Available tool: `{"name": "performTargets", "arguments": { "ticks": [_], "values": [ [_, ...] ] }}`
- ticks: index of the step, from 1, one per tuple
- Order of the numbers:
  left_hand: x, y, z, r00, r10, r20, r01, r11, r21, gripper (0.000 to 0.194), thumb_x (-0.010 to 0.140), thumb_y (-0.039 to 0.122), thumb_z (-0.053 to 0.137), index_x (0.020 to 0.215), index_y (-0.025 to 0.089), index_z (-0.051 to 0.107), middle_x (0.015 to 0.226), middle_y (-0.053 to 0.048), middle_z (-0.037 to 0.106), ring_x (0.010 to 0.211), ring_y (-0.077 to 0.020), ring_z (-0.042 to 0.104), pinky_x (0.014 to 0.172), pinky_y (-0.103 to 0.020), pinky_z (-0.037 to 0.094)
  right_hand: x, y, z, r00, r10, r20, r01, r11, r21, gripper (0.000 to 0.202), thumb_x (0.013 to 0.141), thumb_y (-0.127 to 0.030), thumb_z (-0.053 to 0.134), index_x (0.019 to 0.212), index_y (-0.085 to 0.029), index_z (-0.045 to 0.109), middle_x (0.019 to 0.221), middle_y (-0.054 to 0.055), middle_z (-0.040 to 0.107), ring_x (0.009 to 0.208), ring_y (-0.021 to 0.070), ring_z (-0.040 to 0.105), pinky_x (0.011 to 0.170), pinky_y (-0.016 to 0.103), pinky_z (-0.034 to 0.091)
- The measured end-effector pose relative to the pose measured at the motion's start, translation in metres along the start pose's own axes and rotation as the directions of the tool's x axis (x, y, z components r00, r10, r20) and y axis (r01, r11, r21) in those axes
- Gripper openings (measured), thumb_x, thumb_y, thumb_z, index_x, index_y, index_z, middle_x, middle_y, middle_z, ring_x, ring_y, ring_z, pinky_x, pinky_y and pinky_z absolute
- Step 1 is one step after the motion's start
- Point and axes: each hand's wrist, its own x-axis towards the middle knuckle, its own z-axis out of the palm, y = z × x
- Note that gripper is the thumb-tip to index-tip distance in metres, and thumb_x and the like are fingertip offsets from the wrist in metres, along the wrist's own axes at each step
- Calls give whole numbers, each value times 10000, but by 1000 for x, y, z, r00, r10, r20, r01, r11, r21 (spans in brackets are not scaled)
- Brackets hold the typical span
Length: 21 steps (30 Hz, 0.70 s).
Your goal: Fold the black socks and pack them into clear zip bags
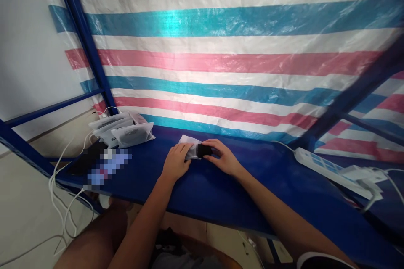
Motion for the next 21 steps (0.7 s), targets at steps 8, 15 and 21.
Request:
{"name": "performTargets", "arguments": {
  "ticks": [8,15,21],
  "values": [
    [1,-4,3,977,181,-115,-189,980,-63,541,987,174,676,1498,341,607,1517,-53,641,1404,-266,596,1151,-497,512,0,13,22,984,34,-175,-22,997,69,423,916,-325,798,1318,-330,665,1599,102,416,1322,297,641,995,476,669],
    [1,6,-2,960,235,-153,-233,972,35,553,983,48,531,1429,342,674,1527,-36,641,1417,-247,587,1151,-504,504,5,8,20,960,-220,-173,142,915,-379,387,963,-232,723,1335,-336,701,1485,111,563,1249,325,635,1062,579,597],
    [5,26,2,944,317,-92,-317,948,15,486,1016,70,474,1379,302,698,1359,-39,745,1305,-199,665,1220,-475,439,6,21,14,978,-174,-117,84,838,-539,229,948,-220,710,1154,-276,793,1443,123,603,1189,337,614,1003,565,593]
  ]
}}
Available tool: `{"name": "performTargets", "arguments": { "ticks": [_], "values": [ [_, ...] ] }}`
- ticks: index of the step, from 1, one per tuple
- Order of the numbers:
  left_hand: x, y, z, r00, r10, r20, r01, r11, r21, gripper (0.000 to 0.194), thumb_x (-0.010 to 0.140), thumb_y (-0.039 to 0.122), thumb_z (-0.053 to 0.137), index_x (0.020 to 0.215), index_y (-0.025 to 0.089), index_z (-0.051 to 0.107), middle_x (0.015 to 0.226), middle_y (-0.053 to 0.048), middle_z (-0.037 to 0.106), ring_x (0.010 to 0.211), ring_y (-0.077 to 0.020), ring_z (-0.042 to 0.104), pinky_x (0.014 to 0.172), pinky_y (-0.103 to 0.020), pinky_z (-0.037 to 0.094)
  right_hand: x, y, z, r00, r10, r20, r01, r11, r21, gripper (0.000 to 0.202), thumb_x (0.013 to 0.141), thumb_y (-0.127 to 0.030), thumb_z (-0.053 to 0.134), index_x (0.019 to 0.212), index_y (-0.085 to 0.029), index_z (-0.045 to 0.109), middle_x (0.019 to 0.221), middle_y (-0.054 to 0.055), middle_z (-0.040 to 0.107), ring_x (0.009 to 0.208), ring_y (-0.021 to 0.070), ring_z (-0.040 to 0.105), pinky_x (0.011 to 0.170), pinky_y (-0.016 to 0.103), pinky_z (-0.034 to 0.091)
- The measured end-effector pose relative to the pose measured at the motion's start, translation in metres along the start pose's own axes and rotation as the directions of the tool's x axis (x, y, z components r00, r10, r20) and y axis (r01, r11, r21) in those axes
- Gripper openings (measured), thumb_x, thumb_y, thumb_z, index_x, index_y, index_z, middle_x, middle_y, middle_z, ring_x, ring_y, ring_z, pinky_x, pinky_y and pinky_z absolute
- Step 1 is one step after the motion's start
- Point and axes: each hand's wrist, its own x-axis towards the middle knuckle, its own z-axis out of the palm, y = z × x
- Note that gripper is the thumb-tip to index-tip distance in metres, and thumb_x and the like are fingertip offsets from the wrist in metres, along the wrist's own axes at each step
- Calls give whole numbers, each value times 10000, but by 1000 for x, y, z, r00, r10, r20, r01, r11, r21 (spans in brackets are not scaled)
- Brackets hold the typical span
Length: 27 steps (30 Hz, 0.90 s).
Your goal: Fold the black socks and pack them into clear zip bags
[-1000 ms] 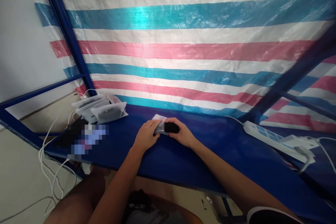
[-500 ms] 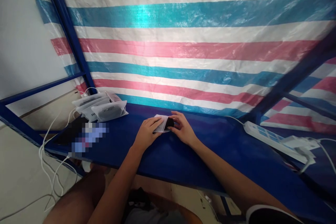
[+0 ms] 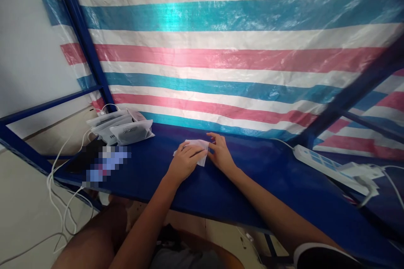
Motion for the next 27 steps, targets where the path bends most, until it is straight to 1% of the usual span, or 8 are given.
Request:
{"name": "performTargets", "arguments": {
  "ticks": [2,5,9,11,13,15,18,27],
  "values": [
    [2,3,2,1000,7,28,-5,999,-40,464,1026,85,469,1367,299,701,1337,-33,755,1285,-190,675,1228,-467,435,0,5,2,998,19,67,-25,995,98,308,952,-190,666,1231,-276,764,1377,110,649,1178,310,652,1021,533,595],
    [1,-1,3,995,-101,-3,101,994,-30,415,1042,135,500,1350,324,705,1369,-26,740,1371,-216,626,1263,-518,397,0,7,3,992,85,89,-98,983,156,372,947,-232,683,1312,-292,717,1264,83,694,1071,279,702,964,481,625],
    [-4,-9,-1,930,-311,-197,326,944,49,427,1024,134,533,1376,326,681,1441,-60,691,1476,-293,534,1239,-614,397,1,-2,2,989,143,-40,-139,985,104,404,945,-360,733,1343,-302,696,1226,99,653,874,249,682,782,434,652],
    [-5,-9,-3,901,-340,-270,375,923,87,481,1016,118,516,1454,287,620,1497,-106,643,1502,-326,499,1220,-624,406,1,-10,1,988,137,-67,-131,987,95,397,972,-398,708,1358,-307,688,1220,105,626,827,233,661,726,410,648],
    [-4,-4,-2,934,-277,-227,310,942,125,510,1011,111,503,1495,254,574,1497,-132,630,1486,-330,511,1214,-593,416,1,-18,-2,993,112,-48,-106,989,104,381,1001,-421,675,1366,-310,683,1234,112,608,843,232,658,724,398,648],
    [-2,2,1,983,-170,-70,178,975,131,472,1003,113,511,1449,241,594,1413,-129,671,1395,-308,589,1174,-529,465,2,-24,-4,998,64,-11,-62,990,123,361,1031,-414,632,1373,-309,677,1265,120,598,894,243,665,790,416,653],
    [1,9,9,984,-135,120,119,985,129,378,981,115,543,1337,206,628,1295,-125,700,1213,-286,683,1040,-453,559,3,-28,-6,1000,8,12,-10,990,143,346,1072,-350,541,1391,-309,666,1307,124,594,957,256,670,880,452,638],
    [1,6,19,961,-266,80,246,948,201,297,1071,239,549,1364,262,590,1482,-114,623,1059,-233,757,601,-301,572,2,-34,-4,1000,4,-3,-4,982,187,449,1058,-264,507,1486,-346,614,1334,110,597,1050,270,679,912,459,641]
  ]
}}
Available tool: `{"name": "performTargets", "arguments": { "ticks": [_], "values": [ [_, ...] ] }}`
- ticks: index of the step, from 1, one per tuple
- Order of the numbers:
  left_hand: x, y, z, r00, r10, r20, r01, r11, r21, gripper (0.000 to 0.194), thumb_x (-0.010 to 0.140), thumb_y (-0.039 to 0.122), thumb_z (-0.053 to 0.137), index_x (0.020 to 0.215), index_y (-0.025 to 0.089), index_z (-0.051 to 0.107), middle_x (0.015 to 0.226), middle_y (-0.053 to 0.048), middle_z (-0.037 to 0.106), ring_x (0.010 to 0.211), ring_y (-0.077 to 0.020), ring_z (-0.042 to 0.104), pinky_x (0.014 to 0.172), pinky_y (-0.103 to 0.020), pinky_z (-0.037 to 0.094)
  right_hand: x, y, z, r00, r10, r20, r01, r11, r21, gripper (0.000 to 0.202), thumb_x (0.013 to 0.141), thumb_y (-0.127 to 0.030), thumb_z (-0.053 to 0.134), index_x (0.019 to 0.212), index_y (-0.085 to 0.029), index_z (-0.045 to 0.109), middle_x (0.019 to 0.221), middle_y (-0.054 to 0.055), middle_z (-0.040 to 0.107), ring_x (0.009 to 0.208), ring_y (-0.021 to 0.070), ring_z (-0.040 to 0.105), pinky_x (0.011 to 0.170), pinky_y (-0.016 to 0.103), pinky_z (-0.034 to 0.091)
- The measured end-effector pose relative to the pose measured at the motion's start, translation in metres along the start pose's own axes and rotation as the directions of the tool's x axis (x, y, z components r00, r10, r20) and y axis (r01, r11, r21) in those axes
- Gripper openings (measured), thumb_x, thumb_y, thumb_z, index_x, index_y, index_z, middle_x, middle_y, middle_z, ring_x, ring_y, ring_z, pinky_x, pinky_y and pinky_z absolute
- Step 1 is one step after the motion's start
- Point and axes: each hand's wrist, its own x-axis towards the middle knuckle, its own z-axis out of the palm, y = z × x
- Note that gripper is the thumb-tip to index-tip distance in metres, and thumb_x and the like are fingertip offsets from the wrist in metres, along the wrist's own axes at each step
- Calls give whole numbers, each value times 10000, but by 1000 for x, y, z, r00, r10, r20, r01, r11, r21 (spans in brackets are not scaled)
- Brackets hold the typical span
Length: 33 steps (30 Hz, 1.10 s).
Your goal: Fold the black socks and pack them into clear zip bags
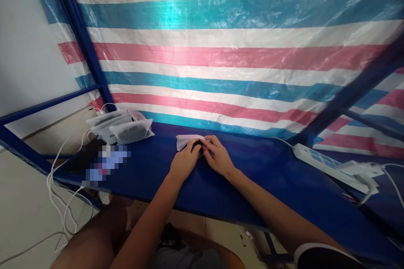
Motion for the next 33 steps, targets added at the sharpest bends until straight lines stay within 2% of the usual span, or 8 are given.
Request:
{"name": "performTargets", "arguments": {
  "ticks": [3,6,8,12,17,23,28,33],
  "values": [
    [1,0,4,1000,-14,6,13,999,38,272,1079,274,550,1342,256,612,1470,-124,645,932,-232,774,576,-315,552,-1,-5,1,1000,-10,-9,10,1000,3,481,1046,-235,506,1501,-353,603,1340,111,604,1078,277,680,927,469,642],
    [1,-1,10,999,-36,41,34,998,54,285,1067,279,577,1345,243,630,1312,-127,725,761,-215,750,581,-322,536,-2,-11,2,999,-54,7,54,998,-8,515,1021,-199,521,1506,-354,600,1366,119,612,1151,300,671,976,495,631],
    [1,-2,12,997,-41,64,38,998,49,318,1054,264,589,1369,241,632,1236,-125,742,743,-220,740,598,-327,537,-2,-16,3,997,-78,12,78,997,-19,541,1004,-179,529,1511,-355,599,1366,120,622,1173,309,666,979,505,631],
    [1,-1,10,996,-35,83,31,998,48,352,1043,237,571,1391,230,622,1211,-123,730,872,-255,747,655,-341,557,-2,-19,3,998,-63,13,63,998,1,527,1005,-178,531,1485,-372,628,1333,108,636,1103,285,684,921,485,646],
    [-1,-1,1,997,-47,53,45,999,28,324,1044,220,539,1360,231,607,1365,-123,645,983,-258,723,772,-376,583,-2,-9,-2,999,-11,30,8,994,108,338,1005,-239,602,1295,-346,740,1306,103,652,1111,281,687,894,466,654],
    [-5,-7,-7,992,-122,-24,121,992,-39,250,1060,213,492,1269,228,628,1276,-102,672,926,-230,709,815,-369,576,-6,8,1,996,40,82,-55,979,196,304,997,-259,604,1281,-306,701,1208,76,735,1004,253,747,924,468,660],
    [-4,-3,-13,996,-53,-70,43,990,-138,193,1075,258,509,1207,239,648,1160,-82,707,990,-229,698,899,-371,566,-7,12,5,996,89,17,-90,984,151,239,1028,-334,618,1246,-301,707,1146,74,761,940,252,755,824,431,668],
    [-1,-2,-15,995,56,-80,-66,991,-117,226,1069,220,527,1255,236,654,1296,-93,700,1214,-272,638,1024,-441,525,-4,7,0,997,78,-16,-76,991,114,195,1013,-382,680,1179,-292,730,1066,70,765,872,247,736,810,430,651]
  ]
}}
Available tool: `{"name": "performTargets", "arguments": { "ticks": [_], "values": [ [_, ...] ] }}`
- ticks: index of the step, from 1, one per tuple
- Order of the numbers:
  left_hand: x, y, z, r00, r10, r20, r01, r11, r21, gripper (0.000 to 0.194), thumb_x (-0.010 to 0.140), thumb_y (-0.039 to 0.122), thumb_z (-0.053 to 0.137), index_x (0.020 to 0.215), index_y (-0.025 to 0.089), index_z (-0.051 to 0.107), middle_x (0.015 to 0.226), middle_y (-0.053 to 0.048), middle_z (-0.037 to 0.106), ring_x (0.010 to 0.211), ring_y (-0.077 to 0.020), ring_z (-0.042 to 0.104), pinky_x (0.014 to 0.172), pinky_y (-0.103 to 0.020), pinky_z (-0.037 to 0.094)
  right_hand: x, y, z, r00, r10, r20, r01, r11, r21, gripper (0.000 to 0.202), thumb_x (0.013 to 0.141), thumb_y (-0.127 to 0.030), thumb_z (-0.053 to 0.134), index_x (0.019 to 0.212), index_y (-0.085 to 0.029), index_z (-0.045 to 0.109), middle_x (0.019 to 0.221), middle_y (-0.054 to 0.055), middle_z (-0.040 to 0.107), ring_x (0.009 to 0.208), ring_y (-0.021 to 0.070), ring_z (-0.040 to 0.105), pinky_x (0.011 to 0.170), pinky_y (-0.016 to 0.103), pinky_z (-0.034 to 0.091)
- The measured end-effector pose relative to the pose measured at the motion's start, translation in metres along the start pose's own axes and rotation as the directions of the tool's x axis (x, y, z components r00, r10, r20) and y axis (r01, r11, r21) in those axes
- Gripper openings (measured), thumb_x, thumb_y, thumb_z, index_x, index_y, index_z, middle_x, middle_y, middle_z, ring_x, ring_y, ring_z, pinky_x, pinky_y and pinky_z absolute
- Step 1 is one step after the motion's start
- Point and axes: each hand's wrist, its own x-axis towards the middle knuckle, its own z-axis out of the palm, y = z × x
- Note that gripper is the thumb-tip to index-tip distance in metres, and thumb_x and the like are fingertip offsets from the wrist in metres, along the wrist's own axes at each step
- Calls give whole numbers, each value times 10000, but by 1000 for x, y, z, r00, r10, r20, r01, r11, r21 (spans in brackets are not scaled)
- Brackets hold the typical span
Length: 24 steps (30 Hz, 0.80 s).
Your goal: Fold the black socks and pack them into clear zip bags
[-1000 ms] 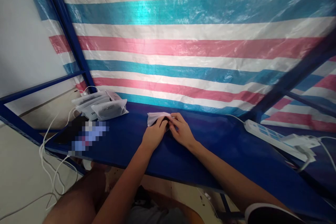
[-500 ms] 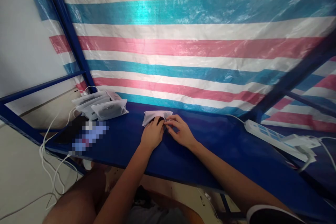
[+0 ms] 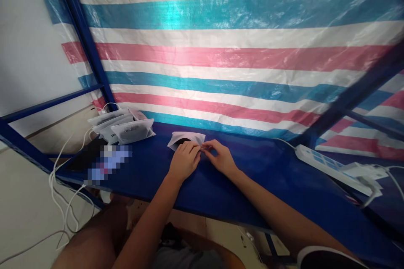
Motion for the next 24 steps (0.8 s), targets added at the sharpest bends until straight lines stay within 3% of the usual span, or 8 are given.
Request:
{"name": "performTargets", "arguments": {
  "ticks": [11,16,20,24],
  "values": [
    [-2,-5,4,999,28,39,-32,996,89,280,1073,138,482,1236,241,685,1195,-80,748,1124,-270,653,928,-443,508,-1,8,1,1000,25,10,-25,1000,3,200,1026,-383,643,1175,-286,735,1088,70,778,886,246,751,798,424,657],
    [-1,-3,6,1000,26,2,-26,998,57,218,1062,237,579,1248,216,690,1165,-87,746,1116,-263,654,928,-432,507,-2,7,1,998,67,-10,-67,998,14,211,996,-369,691,1183,-278,723,1063,59,782,842,232,740,779,405,642],
    [0,-6,6,999,38,-27,-36,997,75,171,1082,266,573,1141,236,731,1075,-50,756,1031,-229,661,875,-408,495,-1,4,-2,999,49,17,-49,999,1,258,982,-329,709,1236,-283,704,1033,48,790,803,227,699,754,394,610],
    [1,-13,2,999,32,-39,-28,995,99,163,1076,261,581,1077,233,741,1154,-59,743,1110,-234,645,933,-417,484,1,5,-7,998,62,-2,-62,994,-86,219,977,-335,720,1191,-288,723,970,44,797,751,239,625,715,401,561]
  ]
}}
